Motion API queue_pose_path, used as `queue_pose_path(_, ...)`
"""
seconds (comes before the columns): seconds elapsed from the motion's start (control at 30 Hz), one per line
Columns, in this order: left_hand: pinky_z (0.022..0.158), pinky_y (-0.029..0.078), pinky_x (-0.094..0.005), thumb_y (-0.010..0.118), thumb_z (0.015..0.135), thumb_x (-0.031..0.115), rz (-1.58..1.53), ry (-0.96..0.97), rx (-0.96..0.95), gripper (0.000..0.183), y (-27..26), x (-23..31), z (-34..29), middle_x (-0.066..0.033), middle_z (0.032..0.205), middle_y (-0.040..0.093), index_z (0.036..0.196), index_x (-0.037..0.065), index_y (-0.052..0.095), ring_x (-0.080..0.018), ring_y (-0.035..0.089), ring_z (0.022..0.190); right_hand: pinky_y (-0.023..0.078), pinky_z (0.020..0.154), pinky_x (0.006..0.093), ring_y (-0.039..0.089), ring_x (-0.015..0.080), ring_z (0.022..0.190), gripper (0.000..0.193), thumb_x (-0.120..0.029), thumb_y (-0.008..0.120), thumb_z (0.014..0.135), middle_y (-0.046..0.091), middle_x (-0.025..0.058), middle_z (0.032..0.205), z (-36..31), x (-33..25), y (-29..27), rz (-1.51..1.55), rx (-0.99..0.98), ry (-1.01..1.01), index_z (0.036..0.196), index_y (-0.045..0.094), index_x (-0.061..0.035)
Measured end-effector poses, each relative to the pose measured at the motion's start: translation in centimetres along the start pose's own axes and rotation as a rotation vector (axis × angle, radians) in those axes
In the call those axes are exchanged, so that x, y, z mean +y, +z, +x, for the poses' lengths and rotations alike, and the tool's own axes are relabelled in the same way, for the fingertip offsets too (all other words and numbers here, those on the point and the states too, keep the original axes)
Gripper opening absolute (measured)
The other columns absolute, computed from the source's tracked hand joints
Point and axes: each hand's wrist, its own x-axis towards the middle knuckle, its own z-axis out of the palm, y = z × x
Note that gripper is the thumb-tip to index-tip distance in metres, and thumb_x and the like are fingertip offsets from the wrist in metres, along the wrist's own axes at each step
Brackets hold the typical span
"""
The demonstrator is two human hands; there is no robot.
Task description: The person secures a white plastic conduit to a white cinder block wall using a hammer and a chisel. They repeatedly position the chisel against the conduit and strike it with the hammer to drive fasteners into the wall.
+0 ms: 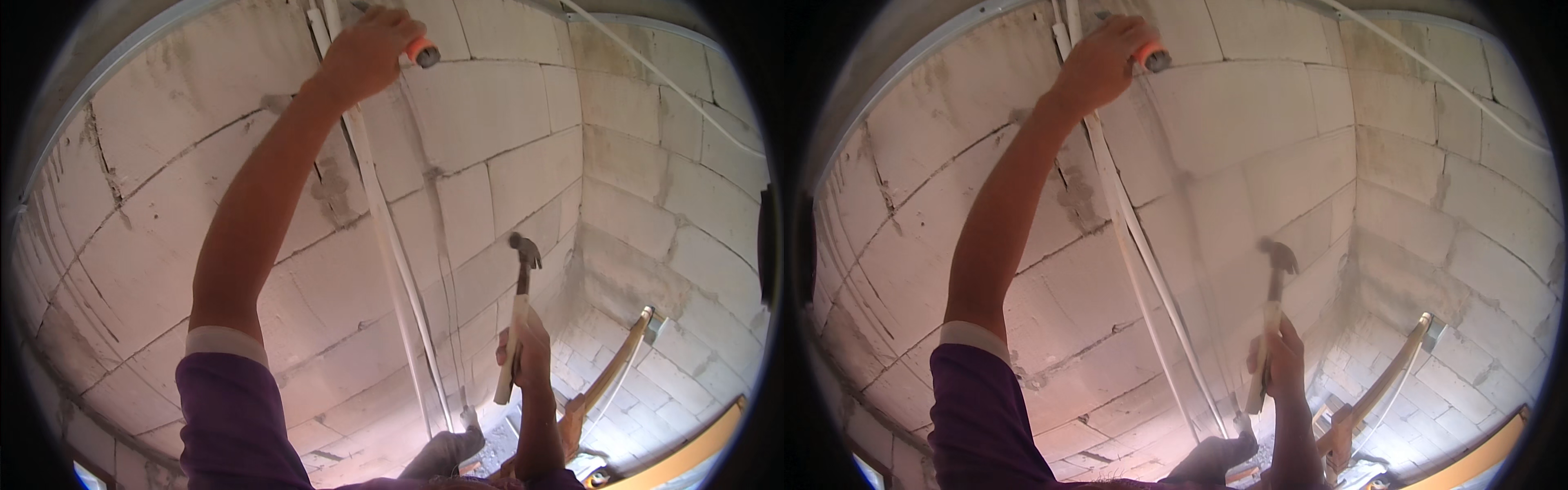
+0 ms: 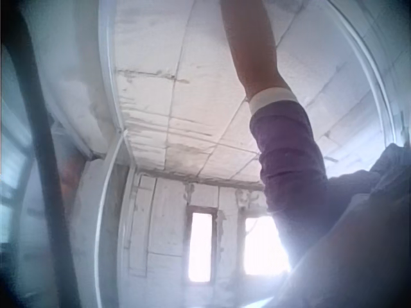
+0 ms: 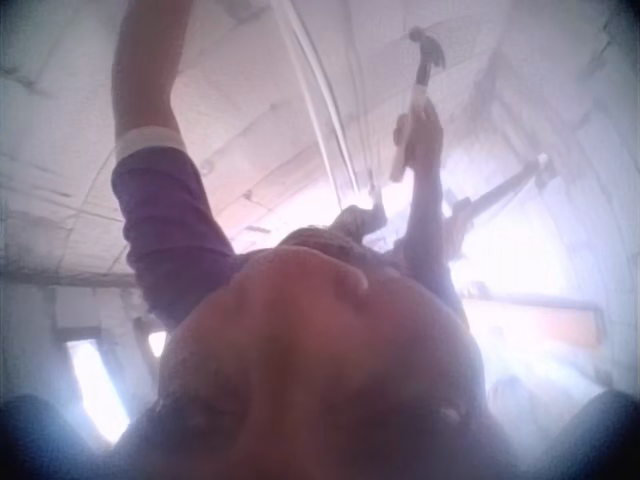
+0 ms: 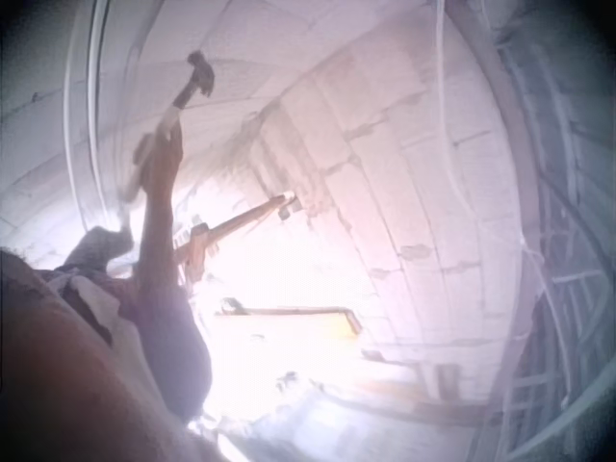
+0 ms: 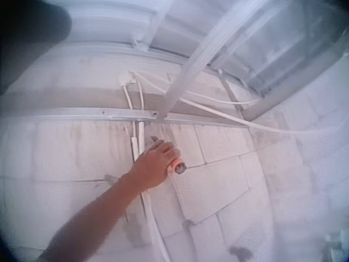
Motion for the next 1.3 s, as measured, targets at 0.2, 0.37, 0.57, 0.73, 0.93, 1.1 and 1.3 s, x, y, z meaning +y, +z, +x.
queue_pose_path(0.2, 0.096, 0.05, -0.0444, 0.067, 0.081, 0.004, -0.022, 0.049, -0.04, 0.022, -0.4, -0.4, 0.6, -0.0142, 0.11, 0.061, 0.103, 0.007, 0.063, -0.0353, 0.058, 0.111, 0.045, 0.05, 0.027, 0.051, 0.0116, 0.054, 0.039, -0.036, 0.051, 0.104, 0.054, 0.003, 0.072, 1.6, 1.6, 1.7, -0.38, 0.14, -0.245, 0.119, 0.057, -0.0003)
queue_pose_path(0.37, 0.094, 0.051, -0.0432, 0.064, 0.084, 0.005, -0.044, 0.019, -0.069, 0.02, -0.6, -0.9, 0.9, -0.0144, 0.111, 0.062, 0.104, 0.007, 0.064, -0.0342, 0.059, 0.11, 0.048, 0.057, 0.0302, 0.055, 0.0157, 0.062, 0.046, -0.039, 0.061, 0.102, 0.056, 0.0063, 0.079, 3.1, -0.3, 2.6, -0.236, -0.067, -0.527, 0.123, 0.051, -0.0003)
queue_pose_path(0.57, 0.09, 0.053, -0.0408, 0.062, 0.086, 0.005, -0.045, 0.012, 0.018, 0.018, -0.5, -0.7, 0.4, -0.014, 0.114, 0.065, 0.104, 0.006, 0.065, -0.0326, 0.064, 0.105, 0.05, 0.059, 0.0319, 0.055, 0.0159, 0.065, 0.05, -0.032, 0.062, 0.102, 0.056, 0.0076, 0.084, 3.7, -4.2, 9.2, 0.065, -0.287, -0.616, 0.135, 0.039, -0.0034)
queue_pose_path(0.73, 0.09, 0.058, -0.0406, 0.066, 0.082, -0.004, -0.033, -0.034, 0.013, 0.041, -0.2, -1.3, 0.1, -0.0055, 0.125, 0.064, 0.118, 0.014, 0.062, -0.0307, 0.065, 0.111, 0.052, 0.059, 0.0313, 0.058, 0.0125, 0.066, 0.042, -0.015, 0.058, 0.102, 0.059, 0.0093, 0.084, 7.1, -6.9, 13.4, -0.315, -0.058, -0.796, 0.135, 0.038, -0.001)
queue_pose_path(0.93, 0.087, 0.059, -0.0405, 0.066, 0.082, -0.003, -0.092, -0.074, 0.032, 0.039, -0.6, -1.2, 0.8, -0.0048, 0.121, 0.065, 0.118, 0.013, 0.062, -0.0297, 0.067, 0.106, 0.051, 0.059, 0.031, 0.063, 0.0163, 0.069, 0.044, -0.015, 0.059, 0.1, 0.064, 0.0121, 0.087, 11.8, -7.4, 17.3, -0.64, 0.075, -0.996, 0.13, 0.036, 0.0083)
queue_pose_path(1.1, 0.087, 0.059, -0.0397, 0.066, 0.08, -0.004, -0.115, -0.069, 0.046, 0.037, -0.6, -0.9, 1.2, -0.0022, 0.112, 0.066, 0.112, 0.012, 0.063, -0.026, 0.066, 0.109, 0.051, 0.059, 0.0352, 0.064, 0.0203, 0.069, 0.042, -0.017, 0.059, 0.1, 0.064, 0.0143, 0.084, 15.9, -6.1, 18.9, -0.636, 0.262, -1.345, 0.126, 0.038, 0.0073)
queue_pose_path(1.3, 0.086, 0.059, -0.0389, 0.067, 0.079, -0.004, -0.056, 0.016, 0.068, 0.037, -0.4, -1.8, 0.2, -0.0046, 0.113, 0.066, 0.112, 0.011, 0.063, -0.0263, 0.066, 0.108, 0.052, 0.059, 0.0368, 0.065, 0.0234, 0.066, 0.04, -0.018, 0.058, 0.1, 0.064, 0.0159, 0.081, 14.4, -8.4, 21.8, -0.592, 0.161, -0.966, 0.123, 0.039, 0.0079)
